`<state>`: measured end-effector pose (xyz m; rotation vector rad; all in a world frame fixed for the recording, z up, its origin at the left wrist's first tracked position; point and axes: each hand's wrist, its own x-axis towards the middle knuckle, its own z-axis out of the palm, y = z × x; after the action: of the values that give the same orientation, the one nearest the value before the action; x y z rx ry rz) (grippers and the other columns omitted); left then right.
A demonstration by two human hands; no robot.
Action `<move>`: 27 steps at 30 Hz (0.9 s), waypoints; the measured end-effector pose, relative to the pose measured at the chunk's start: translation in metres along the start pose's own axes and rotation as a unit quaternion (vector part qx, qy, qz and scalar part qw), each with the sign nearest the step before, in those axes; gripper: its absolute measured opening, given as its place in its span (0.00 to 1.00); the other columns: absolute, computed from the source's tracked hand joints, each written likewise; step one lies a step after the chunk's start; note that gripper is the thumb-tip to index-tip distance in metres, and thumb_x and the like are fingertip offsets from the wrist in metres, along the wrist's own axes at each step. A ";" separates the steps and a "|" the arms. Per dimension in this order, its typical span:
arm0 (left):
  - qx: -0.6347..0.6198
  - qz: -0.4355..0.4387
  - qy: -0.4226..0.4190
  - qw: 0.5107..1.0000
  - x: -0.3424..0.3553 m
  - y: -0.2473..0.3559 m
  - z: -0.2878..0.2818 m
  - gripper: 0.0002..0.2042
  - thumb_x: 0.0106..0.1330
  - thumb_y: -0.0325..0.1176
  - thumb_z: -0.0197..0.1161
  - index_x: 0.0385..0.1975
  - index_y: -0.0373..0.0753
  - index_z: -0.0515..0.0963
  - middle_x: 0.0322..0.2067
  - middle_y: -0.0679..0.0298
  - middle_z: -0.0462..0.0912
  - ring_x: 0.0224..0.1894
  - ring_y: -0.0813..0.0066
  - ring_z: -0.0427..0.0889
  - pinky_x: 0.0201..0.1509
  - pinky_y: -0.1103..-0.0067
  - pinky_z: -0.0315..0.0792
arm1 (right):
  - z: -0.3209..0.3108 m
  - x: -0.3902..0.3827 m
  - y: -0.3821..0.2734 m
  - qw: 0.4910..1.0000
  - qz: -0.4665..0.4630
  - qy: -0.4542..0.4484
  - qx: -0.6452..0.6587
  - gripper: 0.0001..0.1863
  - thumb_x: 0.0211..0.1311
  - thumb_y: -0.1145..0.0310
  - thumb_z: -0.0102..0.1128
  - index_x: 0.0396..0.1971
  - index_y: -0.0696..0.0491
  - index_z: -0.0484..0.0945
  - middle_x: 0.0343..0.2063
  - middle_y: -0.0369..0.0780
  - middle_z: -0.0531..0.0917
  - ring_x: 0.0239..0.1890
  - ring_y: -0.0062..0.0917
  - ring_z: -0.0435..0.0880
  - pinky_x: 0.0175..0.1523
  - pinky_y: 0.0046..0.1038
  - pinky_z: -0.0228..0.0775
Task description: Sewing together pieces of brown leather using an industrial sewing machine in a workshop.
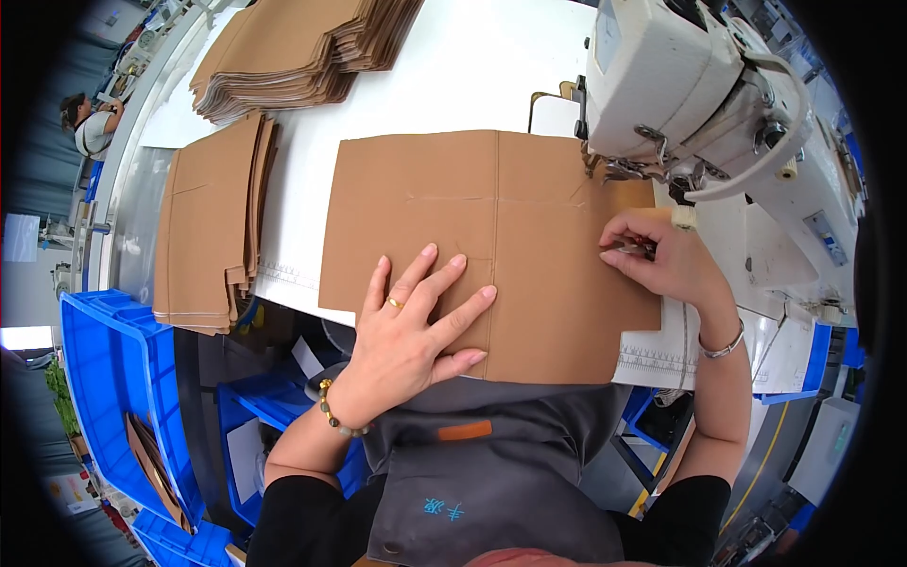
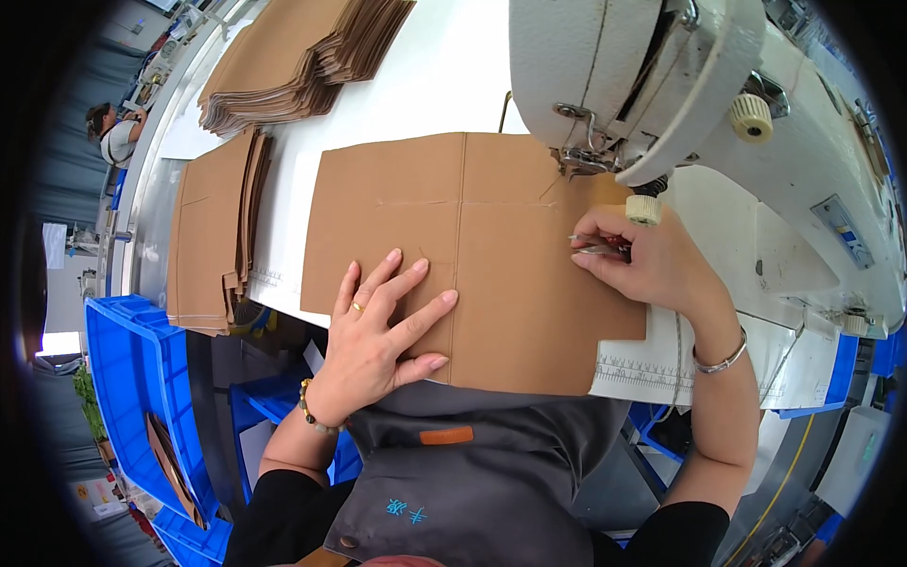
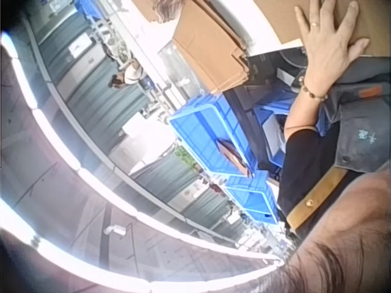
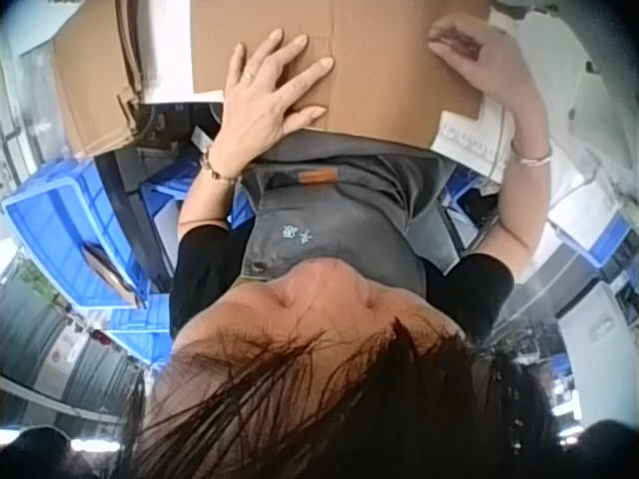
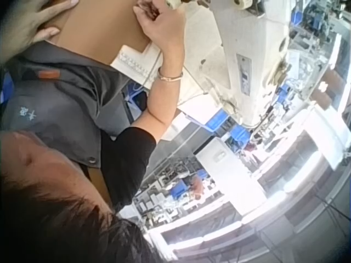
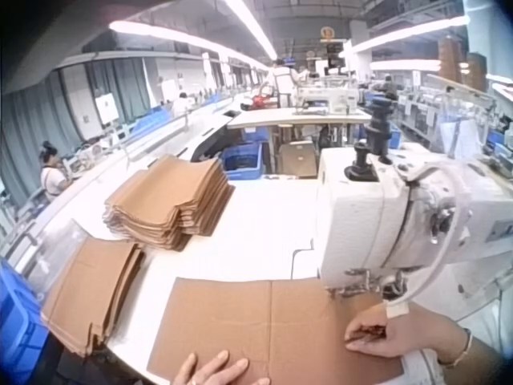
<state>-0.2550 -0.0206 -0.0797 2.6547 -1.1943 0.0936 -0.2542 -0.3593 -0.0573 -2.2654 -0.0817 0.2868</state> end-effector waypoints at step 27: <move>-0.008 -0.026 -0.003 1.000 -0.016 0.031 0.006 0.37 0.55 0.68 0.60 0.62 0.54 0.76 0.69 0.56 0.67 0.72 0.49 0.63 0.73 0.48 0.45 | 0.002 0.002 0.007 1.000 -0.022 0.002 -0.011 0.09 0.60 0.69 0.70 0.34 0.55 0.78 0.26 0.31 0.79 0.29 0.13 0.74 0.37 0.18 0.68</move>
<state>-0.2894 -0.0303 -0.0818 2.6720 -1.1233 0.0678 -0.2531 -0.3618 -0.0643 -2.2818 -0.1333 0.2594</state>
